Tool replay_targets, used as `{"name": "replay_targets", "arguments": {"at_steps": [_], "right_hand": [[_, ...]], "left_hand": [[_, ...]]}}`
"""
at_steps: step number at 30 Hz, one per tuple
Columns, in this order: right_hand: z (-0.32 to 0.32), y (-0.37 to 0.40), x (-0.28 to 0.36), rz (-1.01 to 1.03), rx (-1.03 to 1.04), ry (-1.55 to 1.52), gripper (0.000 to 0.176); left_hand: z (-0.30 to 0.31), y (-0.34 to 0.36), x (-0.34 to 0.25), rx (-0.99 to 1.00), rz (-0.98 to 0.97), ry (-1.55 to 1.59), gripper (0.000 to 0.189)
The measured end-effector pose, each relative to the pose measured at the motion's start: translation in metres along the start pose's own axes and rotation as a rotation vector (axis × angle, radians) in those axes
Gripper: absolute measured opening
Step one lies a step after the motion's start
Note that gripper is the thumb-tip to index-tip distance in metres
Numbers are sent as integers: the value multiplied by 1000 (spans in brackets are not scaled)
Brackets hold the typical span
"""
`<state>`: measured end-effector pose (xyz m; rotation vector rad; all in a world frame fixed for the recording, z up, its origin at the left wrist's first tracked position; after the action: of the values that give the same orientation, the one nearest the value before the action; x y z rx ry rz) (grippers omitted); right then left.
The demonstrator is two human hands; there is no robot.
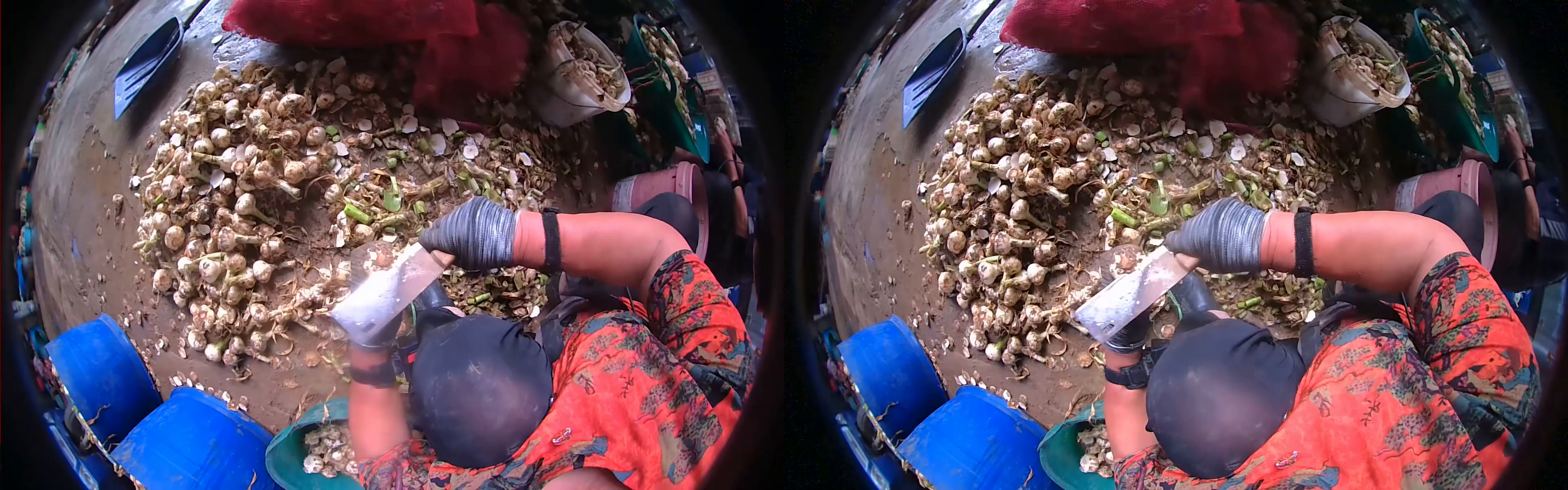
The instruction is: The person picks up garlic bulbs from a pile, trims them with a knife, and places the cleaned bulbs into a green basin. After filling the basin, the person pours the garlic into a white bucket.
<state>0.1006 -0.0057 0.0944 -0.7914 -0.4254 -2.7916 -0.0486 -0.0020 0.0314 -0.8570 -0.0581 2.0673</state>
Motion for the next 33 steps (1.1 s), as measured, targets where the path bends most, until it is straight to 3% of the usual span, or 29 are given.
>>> {"name": "replay_targets", "arguments": {"at_steps": [1,2,3,4,5,6,7,9,11,13,15,18,20,21,24,27,29,30,32,33], "right_hand": [[-2,1,-5,5,-20,23,16],[-2,2,-11,-4,-65,-21,18],[-11,1,-58,-183,-80,21,22],[-19,3,-104,-364,-93,60,27],[-19,15,-129,-524,-58,-23,27],[-11,28,-135,-475,-189,105,28],[-7,37,-139,-432,-267,39,27],[9,50,-133,-445,-396,-7,26],[15,50,-139,-467,-379,4,26],[-5,47,-154,-484,-314,38,27],[-6,44,-141,-476,-424,-80,28],[-17,31,-126,-481,-324,-97,29],[-22,30,-124,-465,-303,-102,27],[-22,31,-126,-473,-300,-96,27],[-20,37,-131,-503,-296,-85,26],[-20,45,-140,-578,-189,-73,30],[-20,46,-145,-589,-180,-78,31],[-22,47,-147,-592,-177,-97,32],[-32,48,-153,-577,-164,-93,33],[-33,47,-152,-577,-164,-101,33]], "left_hand": [[-1,-3,1,122,114,40,49],[3,-13,9,74,442,448,52],[4,-14,5,19,768,856,55],[40,-30,-23,-173,730,905,57],[73,-46,-46,-206,403,621,56],[90,-40,-47,-185,408,544,57],[113,-23,-44,-184,426,462,58],[151,51,-14,-22,755,293,54],[208,80,-35,189,812,274,36],[240,98,-50,361,590,202,36],[240,96,-34,290,671,198,27],[204,60,17,159,831,-15,20],[150,-3,45,87,809,15,23],[119,-33,60,-50,620,112,23],[29,-101,99,-134,299,-44,31],[-60,-124,130,140,31,-417,34],[-75,-119,145,265,75,-540,32],[-71,-121,160,329,319,-441,39],[-66,-121,165,603,419,-471,45],[-60,-112,176,429,382,-524,33]]}}
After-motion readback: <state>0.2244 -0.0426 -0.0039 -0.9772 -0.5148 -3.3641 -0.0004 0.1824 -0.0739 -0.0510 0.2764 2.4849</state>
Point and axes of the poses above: each hand's wrist, its own y-axis away from the middle knuckle, its own z-axis out of the back of the hand, x = y × z, the point moved 10 cm from there along -y, towards the middle knuckle, and after that the axes turned 10 degrees about -x, right-handed, at the moved point
